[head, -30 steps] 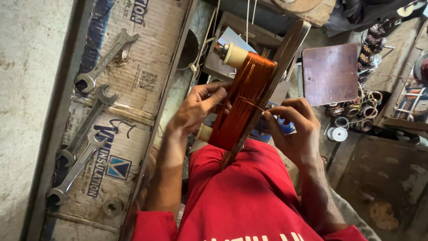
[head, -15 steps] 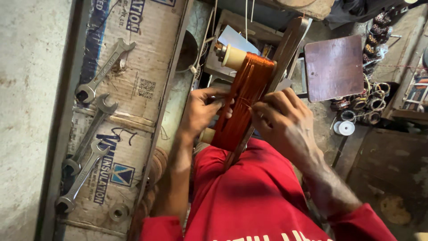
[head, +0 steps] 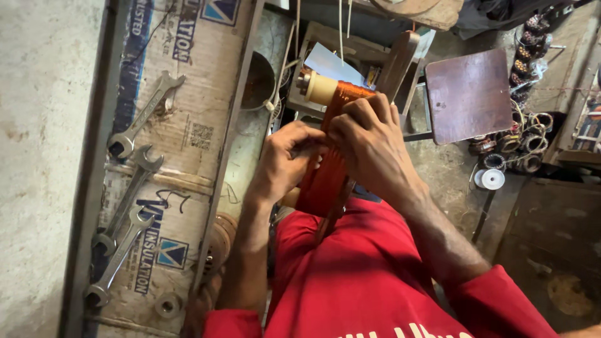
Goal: The person operates a manual wire winding machine to wrap copper wire onto a rectangular core. They repeatedly turn a crank to spin the core while guiding the wire with their hands to ensure even layers.
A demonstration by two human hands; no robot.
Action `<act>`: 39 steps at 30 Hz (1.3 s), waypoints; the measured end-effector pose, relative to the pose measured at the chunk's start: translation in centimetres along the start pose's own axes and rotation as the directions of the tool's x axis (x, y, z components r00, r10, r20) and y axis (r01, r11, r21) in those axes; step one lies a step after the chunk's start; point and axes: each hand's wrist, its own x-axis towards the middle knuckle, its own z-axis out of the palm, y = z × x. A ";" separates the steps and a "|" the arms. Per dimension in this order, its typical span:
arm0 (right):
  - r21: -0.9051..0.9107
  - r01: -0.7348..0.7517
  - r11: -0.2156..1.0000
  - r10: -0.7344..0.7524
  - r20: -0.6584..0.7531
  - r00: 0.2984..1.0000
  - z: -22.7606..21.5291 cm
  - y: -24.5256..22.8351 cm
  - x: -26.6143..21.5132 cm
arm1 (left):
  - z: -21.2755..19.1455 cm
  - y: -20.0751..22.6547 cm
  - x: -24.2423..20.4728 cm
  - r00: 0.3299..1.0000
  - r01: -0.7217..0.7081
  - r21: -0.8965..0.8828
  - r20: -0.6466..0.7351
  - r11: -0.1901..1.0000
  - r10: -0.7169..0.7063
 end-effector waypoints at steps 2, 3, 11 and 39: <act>0.003 0.026 1.000 -0.026 -0.017 1.000 0.1 -0.5 0.2 | 0.3 0.5 -0.2 0.995 0.009 0.098 -0.101 0.995 0.001; -0.026 0.037 0.999 -0.038 -0.042 0.998 -0.9 -0.4 0.4 | 1.2 1.5 0.1 0.985 -0.009 0.180 -0.165 0.984 0.040; 0.053 -0.025 0.998 0.029 -0.073 0.997 -0.6 -0.3 -0.7 | 2.9 1.1 0.4 0.900 0.413 0.242 -0.256 0.878 -0.353; 0.272 -0.058 0.961 0.098 -0.135 0.986 -1.0 -0.5 -1.8 | 3.8 0.3 0.4 0.887 0.202 -0.173 -0.386 0.964 -0.255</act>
